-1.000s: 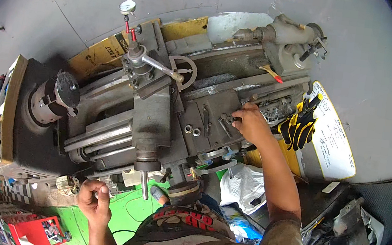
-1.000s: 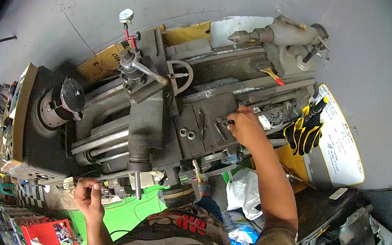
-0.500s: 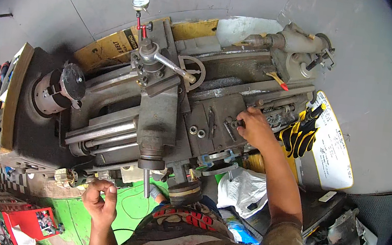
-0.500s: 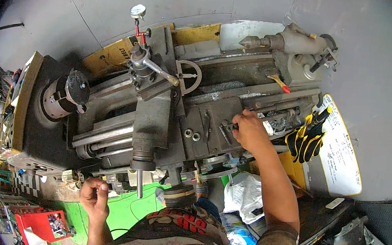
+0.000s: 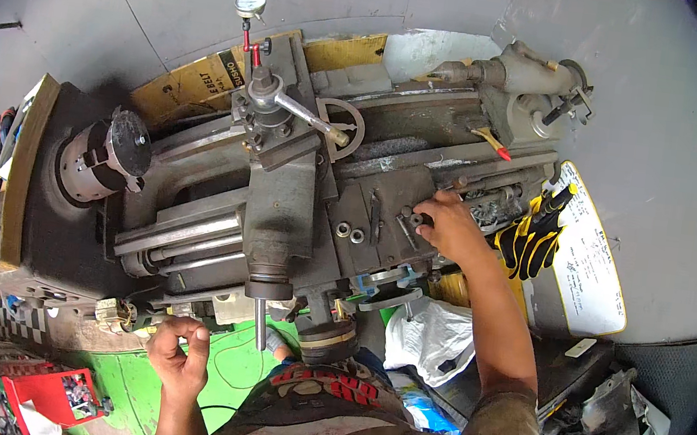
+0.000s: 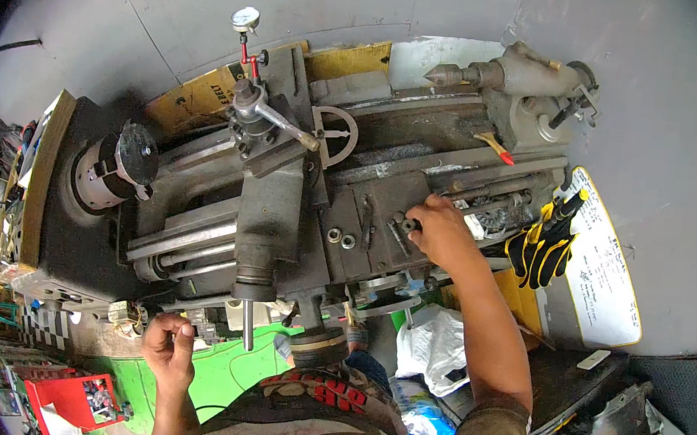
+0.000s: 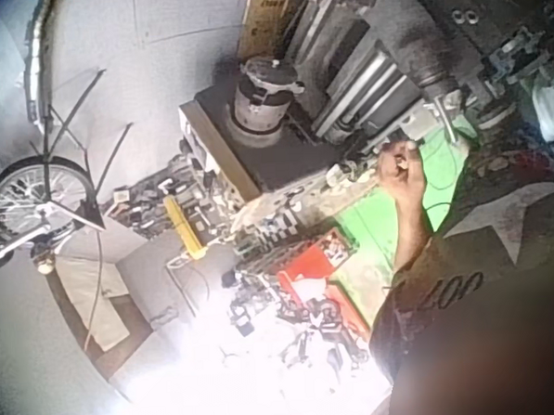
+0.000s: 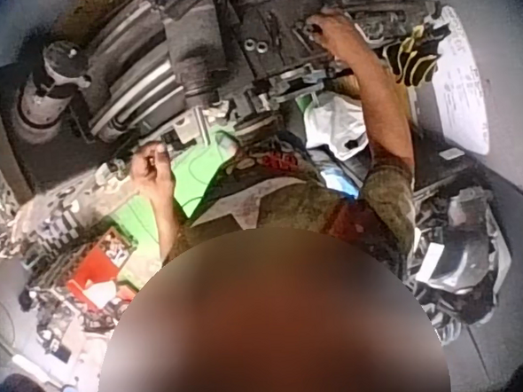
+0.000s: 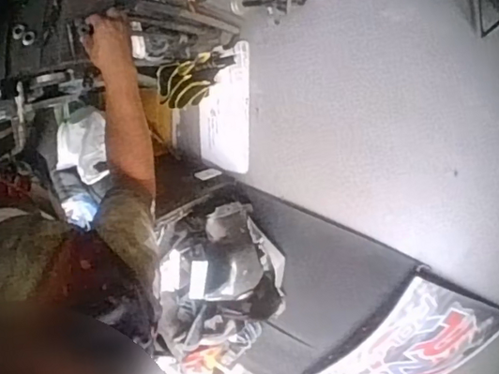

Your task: Using a lathe to measure and adjust a mechanical component in a workshop.

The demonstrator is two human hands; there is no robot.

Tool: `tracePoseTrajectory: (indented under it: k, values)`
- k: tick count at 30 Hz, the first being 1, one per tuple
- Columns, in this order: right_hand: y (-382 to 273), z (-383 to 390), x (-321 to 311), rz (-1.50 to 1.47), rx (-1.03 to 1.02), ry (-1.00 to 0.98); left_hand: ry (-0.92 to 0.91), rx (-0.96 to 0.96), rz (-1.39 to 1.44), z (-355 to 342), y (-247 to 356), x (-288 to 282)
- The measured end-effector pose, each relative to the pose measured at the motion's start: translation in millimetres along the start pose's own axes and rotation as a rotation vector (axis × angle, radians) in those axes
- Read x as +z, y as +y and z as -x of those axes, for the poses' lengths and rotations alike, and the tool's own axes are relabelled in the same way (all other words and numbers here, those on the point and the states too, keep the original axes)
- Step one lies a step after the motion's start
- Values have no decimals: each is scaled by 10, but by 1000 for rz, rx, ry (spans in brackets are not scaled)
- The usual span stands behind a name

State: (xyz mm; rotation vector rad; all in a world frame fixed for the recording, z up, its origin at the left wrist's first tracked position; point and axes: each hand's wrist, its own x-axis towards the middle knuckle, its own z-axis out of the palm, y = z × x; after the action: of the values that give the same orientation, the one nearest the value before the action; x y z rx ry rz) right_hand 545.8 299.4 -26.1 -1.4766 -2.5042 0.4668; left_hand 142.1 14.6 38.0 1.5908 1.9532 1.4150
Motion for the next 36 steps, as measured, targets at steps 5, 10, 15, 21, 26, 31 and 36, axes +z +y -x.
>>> tracePoseTrajectory:
  k: [5,10,15,21,26,31,36]
  values:
    - [94,-36,15,12,-75,-10,-5,66,-4,-46,47,15]
    - [-16,-30,-71,13,-134,23,-72,86,84,-166,162,68]
    - [-864,187,-323,-141,-247,261,-226,41,310,-427,349,308]
    - [-1977,218,-511,-252,-477,389,-325,-124,357,-799,549,674]
    - [-2304,102,-504,-248,-509,489,-373,-390,620,-900,539,638]
    - [-2441,18,-425,-187,-500,454,-355,-424,708,-958,419,596]
    - [-2584,-107,-340,-102,-496,486,-332,-447,746,-1023,283,596]
